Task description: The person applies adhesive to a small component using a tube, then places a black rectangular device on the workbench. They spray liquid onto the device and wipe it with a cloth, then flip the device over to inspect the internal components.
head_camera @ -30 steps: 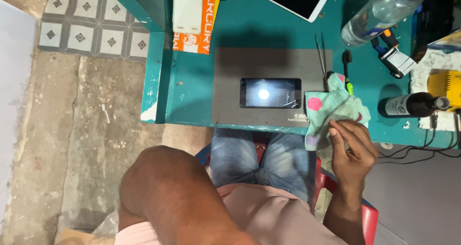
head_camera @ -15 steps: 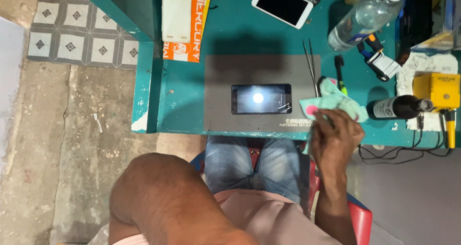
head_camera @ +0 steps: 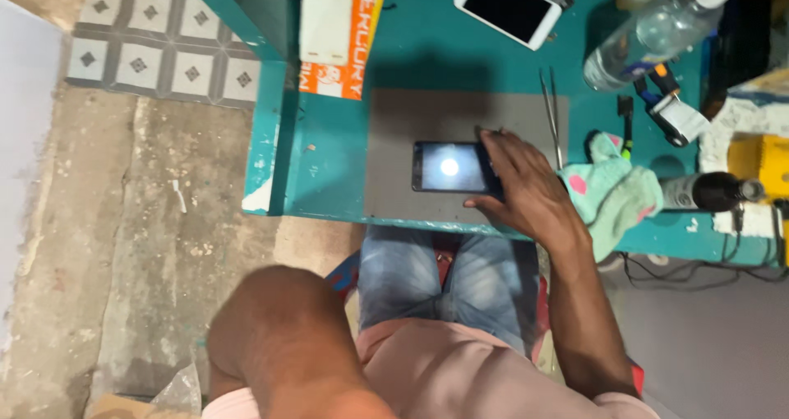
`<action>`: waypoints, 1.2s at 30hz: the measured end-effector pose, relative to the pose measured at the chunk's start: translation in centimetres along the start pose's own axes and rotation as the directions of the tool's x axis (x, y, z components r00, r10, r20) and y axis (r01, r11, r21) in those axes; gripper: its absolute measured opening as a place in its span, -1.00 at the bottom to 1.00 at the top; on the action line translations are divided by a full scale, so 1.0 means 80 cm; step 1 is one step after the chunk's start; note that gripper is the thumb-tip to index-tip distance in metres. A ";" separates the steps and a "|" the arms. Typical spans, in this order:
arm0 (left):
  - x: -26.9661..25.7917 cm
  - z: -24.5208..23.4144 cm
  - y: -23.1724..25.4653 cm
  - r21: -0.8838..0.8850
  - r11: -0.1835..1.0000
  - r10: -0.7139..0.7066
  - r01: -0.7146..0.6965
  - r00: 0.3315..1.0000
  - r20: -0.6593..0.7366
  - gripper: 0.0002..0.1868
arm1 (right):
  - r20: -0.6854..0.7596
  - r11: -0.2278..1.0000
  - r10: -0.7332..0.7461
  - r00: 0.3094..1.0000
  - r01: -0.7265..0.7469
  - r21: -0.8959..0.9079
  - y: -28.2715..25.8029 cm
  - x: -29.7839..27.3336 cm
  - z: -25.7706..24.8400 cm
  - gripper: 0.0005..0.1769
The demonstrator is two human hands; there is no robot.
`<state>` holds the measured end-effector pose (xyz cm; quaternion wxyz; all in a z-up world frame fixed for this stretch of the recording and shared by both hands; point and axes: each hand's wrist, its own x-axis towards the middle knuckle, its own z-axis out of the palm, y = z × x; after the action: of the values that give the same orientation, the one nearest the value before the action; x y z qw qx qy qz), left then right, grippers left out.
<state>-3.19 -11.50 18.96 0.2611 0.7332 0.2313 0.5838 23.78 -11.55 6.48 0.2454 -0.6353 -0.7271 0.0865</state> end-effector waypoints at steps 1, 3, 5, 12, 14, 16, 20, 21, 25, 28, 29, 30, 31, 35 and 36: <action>0.002 -0.001 -0.005 -0.004 1.000 -0.004 0.004 1.000 -0.011 -0.54 | 0.003 1.000 0.029 1.000 -0.029 0.010 0.002 0.004 0.001 0.16; 0.009 -0.004 -0.004 -0.003 1.000 -0.013 0.013 1.000 -0.028 -0.54 | 0.019 0.994 0.102 0.995 -0.103 0.028 0.006 0.002 0.005 0.22; 0.001 0.004 -0.015 -0.029 0.999 -0.048 0.046 0.998 -0.046 -0.54 | -0.050 0.996 0.088 0.995 -0.089 -0.020 0.010 -0.003 0.012 0.21; -0.053 0.066 -0.117 -0.312 0.852 -0.460 0.421 0.886 -0.059 -0.55 | -0.260 0.967 0.204 0.944 -0.153 0.205 0.024 -0.034 0.037 0.20; -0.070 0.086 -0.153 -0.441 0.699 -0.626 0.562 0.780 0.003 -0.43 | -0.245 0.714 0.356 0.902 -0.093 0.694 0.020 -0.045 0.052 0.09; -0.091 0.104 -0.177 -0.489 0.560 -0.717 0.669 0.687 0.119 -0.36 | -0.117 0.326 0.460 0.880 -0.045 0.944 0.018 -0.057 0.060 -0.01; -0.123 0.144 -0.214 -0.420 0.435 -0.710 0.796 0.591 0.384 -0.34 | 0.244 -0.384 0.457 0.855 -0.058 0.921 0.016 -0.068 0.075 -0.11; -0.131 0.154 -0.221 -0.399 0.417 -0.694 0.817 0.569 0.441 -0.34 | 0.331 -0.538 0.421 0.844 -0.061 0.840 0.015 -0.071 0.081 -0.10; -0.151 0.173 -0.243 -0.423 0.295 -0.673 0.857 0.500 0.544 -0.45 | 0.358 -0.654 0.355 0.864 -0.044 0.755 0.022 -0.073 0.104 -0.06; -0.152 0.168 -0.247 -0.454 0.355 -0.654 0.817 0.564 0.504 -0.55 | 0.347 -0.630 0.350 0.870 -0.056 0.775 0.028 -0.075 0.113 -0.08; -0.151 0.166 -0.246 -0.455 0.353 -0.656 0.817 0.563 0.503 -0.56 | 0.352 -0.632 0.353 0.867 -0.056 0.773 0.029 -0.076 0.115 -0.09; -0.150 0.164 -0.245 -0.458 0.353 -0.659 0.816 0.564 0.498 -0.57 | 0.358 -0.636 0.352 0.865 -0.060 0.770 0.030 -0.075 0.116 -0.10; -0.148 0.162 -0.245 -0.448 0.353 -0.661 0.822 0.558 0.503 -0.57 | 0.357 -0.633 0.349 0.866 -0.063 0.772 0.030 -0.075 0.118 -0.09; -0.148 0.157 -0.246 -0.440 0.362 -0.639 0.822 0.563 0.524 -0.57 | 0.343 -0.620 0.329 0.880 -0.073 0.781 0.029 -0.079 0.123 -0.06; -0.149 0.156 -0.247 -0.445 0.367 -0.626 0.817 0.571 0.531 -0.57 | 0.337 -0.617 0.323 0.884 -0.073 0.783 0.028 -0.080 0.123 -0.05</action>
<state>5.79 -5.64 -4.94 0.7575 0.4848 0.2745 0.3403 21.66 -15.53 -4.63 0.6906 -0.2340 -0.0752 0.6802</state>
